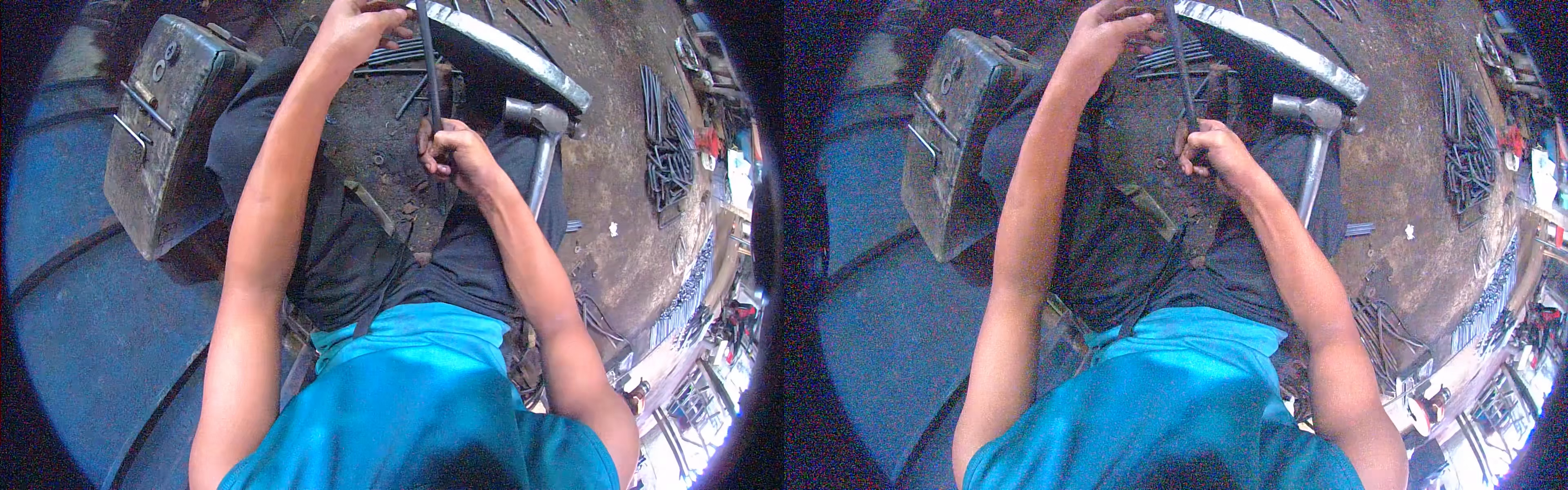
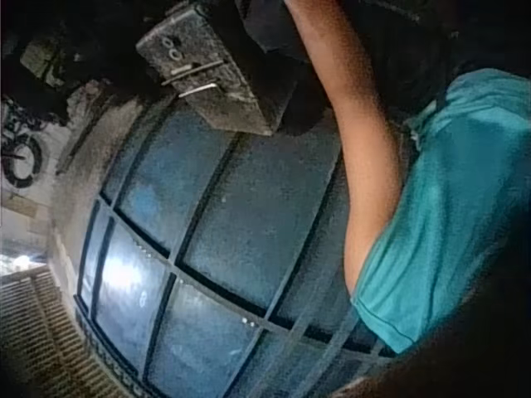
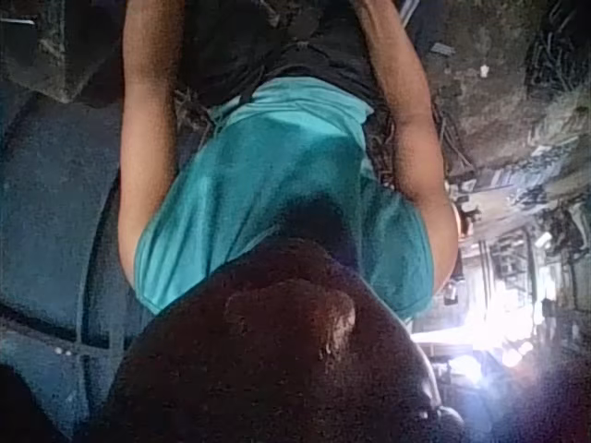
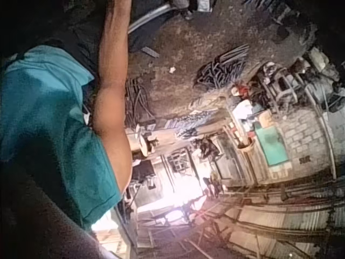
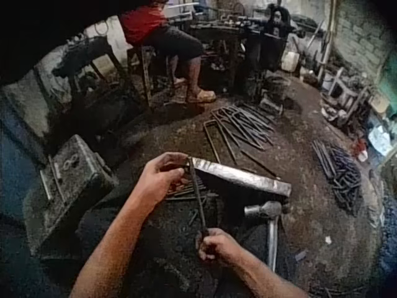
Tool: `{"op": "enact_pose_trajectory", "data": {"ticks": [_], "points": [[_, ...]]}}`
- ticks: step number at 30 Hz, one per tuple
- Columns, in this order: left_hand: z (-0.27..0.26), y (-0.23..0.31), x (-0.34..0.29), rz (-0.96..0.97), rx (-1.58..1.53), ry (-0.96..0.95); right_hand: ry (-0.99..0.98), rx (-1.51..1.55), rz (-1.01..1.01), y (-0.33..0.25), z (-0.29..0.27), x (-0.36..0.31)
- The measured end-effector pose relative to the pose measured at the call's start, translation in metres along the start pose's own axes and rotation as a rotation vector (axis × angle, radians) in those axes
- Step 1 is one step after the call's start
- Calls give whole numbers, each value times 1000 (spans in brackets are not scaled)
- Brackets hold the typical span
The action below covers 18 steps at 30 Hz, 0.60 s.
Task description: Hammering and bending a metal rod against a metal block in a workshop.
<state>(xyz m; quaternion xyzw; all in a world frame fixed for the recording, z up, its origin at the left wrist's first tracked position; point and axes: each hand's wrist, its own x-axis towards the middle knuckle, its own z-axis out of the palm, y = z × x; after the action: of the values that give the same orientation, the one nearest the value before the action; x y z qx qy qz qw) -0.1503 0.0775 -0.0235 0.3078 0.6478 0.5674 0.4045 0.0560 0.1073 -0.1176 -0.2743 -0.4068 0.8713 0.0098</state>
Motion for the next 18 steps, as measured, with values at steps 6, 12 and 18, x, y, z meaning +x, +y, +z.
{"op": "enact_pose_trajectory", "data": {"ticks": [6, 12, 18], "points": [[-3, -7, 3, 115, -100, 10, -63, -17, -4, -4, 0, -1], [-2, -1, 1, 162, -4, -3, -72, -113, -19, 0, -5, -1], [-3, -2, 2, 275, 97, -9, -58, 47, 1, -1, -6, -4]]}}
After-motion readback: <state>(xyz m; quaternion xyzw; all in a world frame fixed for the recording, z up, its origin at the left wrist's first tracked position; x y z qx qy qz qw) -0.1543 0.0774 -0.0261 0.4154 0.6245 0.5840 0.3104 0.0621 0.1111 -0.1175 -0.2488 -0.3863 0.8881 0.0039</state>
